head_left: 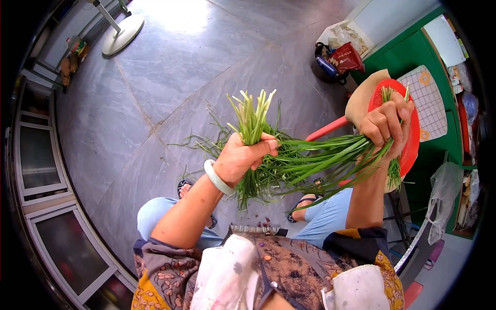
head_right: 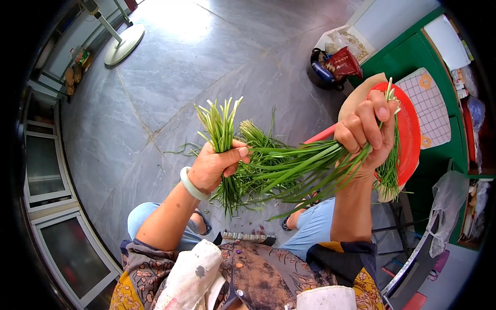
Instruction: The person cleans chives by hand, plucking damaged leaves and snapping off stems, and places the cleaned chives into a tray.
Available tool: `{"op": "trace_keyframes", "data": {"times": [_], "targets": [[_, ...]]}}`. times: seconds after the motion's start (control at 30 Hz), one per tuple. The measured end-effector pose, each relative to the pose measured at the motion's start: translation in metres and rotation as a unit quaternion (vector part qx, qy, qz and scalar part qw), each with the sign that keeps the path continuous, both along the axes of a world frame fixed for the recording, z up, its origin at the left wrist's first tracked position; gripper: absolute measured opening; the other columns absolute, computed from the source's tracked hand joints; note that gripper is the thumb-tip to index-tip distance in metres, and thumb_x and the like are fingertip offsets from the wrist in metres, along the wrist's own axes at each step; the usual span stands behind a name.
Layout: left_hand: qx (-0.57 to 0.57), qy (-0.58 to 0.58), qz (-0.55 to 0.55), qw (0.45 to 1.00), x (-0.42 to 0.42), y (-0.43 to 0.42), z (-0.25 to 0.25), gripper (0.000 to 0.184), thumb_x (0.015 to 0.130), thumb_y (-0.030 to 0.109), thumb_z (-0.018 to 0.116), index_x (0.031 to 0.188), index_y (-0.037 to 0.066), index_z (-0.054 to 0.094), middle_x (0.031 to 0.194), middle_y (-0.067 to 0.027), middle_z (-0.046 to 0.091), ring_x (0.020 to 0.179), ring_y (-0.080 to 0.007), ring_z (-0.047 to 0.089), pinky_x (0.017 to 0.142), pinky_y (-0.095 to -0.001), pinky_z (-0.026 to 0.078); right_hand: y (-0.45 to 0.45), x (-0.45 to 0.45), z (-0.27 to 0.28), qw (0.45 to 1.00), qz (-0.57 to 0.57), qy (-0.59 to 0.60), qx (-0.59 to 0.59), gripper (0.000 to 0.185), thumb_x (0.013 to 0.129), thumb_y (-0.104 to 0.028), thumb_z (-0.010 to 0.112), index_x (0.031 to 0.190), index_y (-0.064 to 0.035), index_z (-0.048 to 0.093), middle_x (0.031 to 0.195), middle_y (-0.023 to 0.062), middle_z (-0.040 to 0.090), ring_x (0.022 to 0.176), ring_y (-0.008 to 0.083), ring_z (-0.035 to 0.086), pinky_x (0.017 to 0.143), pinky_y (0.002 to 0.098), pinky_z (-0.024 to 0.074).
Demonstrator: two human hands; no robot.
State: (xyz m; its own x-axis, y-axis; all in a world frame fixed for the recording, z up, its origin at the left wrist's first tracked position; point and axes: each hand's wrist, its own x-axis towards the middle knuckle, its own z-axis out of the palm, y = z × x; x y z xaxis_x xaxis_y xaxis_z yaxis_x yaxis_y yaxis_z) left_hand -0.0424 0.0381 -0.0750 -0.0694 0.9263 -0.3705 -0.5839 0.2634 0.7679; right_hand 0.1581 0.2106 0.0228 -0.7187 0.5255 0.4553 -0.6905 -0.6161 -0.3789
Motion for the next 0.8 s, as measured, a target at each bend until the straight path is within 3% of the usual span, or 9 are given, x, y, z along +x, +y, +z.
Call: {"op": "trace_keyframes", "data": {"times": [0.2,0.3,0.4,0.5,0.63,0.73,0.8], "targets": [[0.007,0.086,-0.059,0.995,-0.002,-0.001,0.0,0.013,0.087,0.016,0.067,0.091,0.004,0.066,0.076,-0.0023,0.064,0.053,-0.0054,0.048,0.046,-0.0196,0.036,0.002,0.002,-0.001,1.0,-0.018,-0.011,-0.006,0.03,0.104,-0.028,0.032,0.09,-0.0059,0.046,0.056,0.0002,0.041,0.04,0.0048,0.025,0.037,0.021,0.0226],[0.061,0.185,-0.121,0.973,-0.003,-0.002,-0.004,0.012,0.088,0.016,0.066,0.091,0.004,0.066,0.075,-0.001,0.064,0.055,-0.0043,0.049,0.047,-0.019,0.037,0.002,0.004,-0.003,0.999,-0.035,-0.023,-0.017,0.031,0.104,-0.028,0.031,0.09,-0.006,0.046,0.057,0.0002,0.041,0.041,0.0046,0.025,0.038,0.0207,0.0224],[0.08,0.194,-0.128,0.969,-0.007,-0.002,-0.005,0.012,0.087,0.016,0.066,0.091,0.005,0.067,0.075,-0.0005,0.064,0.057,-0.0038,0.05,0.047,-0.0188,0.038,0.003,0.006,-0.002,0.999,-0.035,-0.023,-0.022,0.031,0.104,-0.029,0.031,0.09,-0.0058,0.046,0.057,0.0002,0.041,0.041,0.0044,0.025,0.038,0.0205,0.0222],[0.01,0.164,-0.124,0.979,-0.011,-0.003,0.003,0.009,0.086,0.012,0.066,0.091,0.005,0.067,0.075,-0.0009,0.064,0.055,-0.0042,0.048,0.046,-0.0195,0.036,0.007,0.013,0.002,0.998,-0.05,-0.049,-0.002,0.031,0.104,-0.029,0.033,0.09,-0.0067,0.048,0.057,-0.0002,0.042,0.041,0.0042,0.025,0.037,0.0204,0.0211],[0.014,0.014,-0.064,0.998,-0.019,-0.003,-0.004,0.009,0.084,0.007,0.067,0.093,0.005,0.067,0.076,-0.0036,0.064,0.05,-0.0063,0.044,0.043,-0.0203,0.032,-0.001,0.015,0.004,0.959,-0.152,-0.233,0.055,0.031,0.101,-0.034,0.041,0.091,-0.0076,0.053,0.058,-0.0016,0.043,0.042,0.0042,0.028,0.042,0.0209,0.0233],[0.007,-0.053,-0.011,0.999,-0.018,-0.006,-0.003,0.008,0.084,0.006,0.067,0.092,0.005,0.066,0.08,-0.0053,0.065,0.05,-0.0071,0.044,0.044,-0.0205,0.031,-0.008,0.007,-0.007,0.916,-0.159,-0.339,0.142,0.034,0.098,-0.038,0.047,0.09,-0.0058,0.054,0.059,-0.0002,0.045,0.045,0.0052,0.03,0.046,0.021,0.0262],[0.01,-0.084,-0.021,0.996,-0.02,-0.007,-0.003,0.006,0.086,0.009,0.065,0.09,0.005,0.065,0.085,-0.0063,0.065,0.049,-0.0078,0.043,0.044,-0.0223,0.032,-0.016,0.0,-0.015,0.88,-0.166,-0.412,0.167,0.034,0.098,-0.034,0.048,0.083,-0.0047,0.055,0.067,0.0018,0.053,0.055,0.0068,0.042,0.049,0.0208,0.0293]]}}
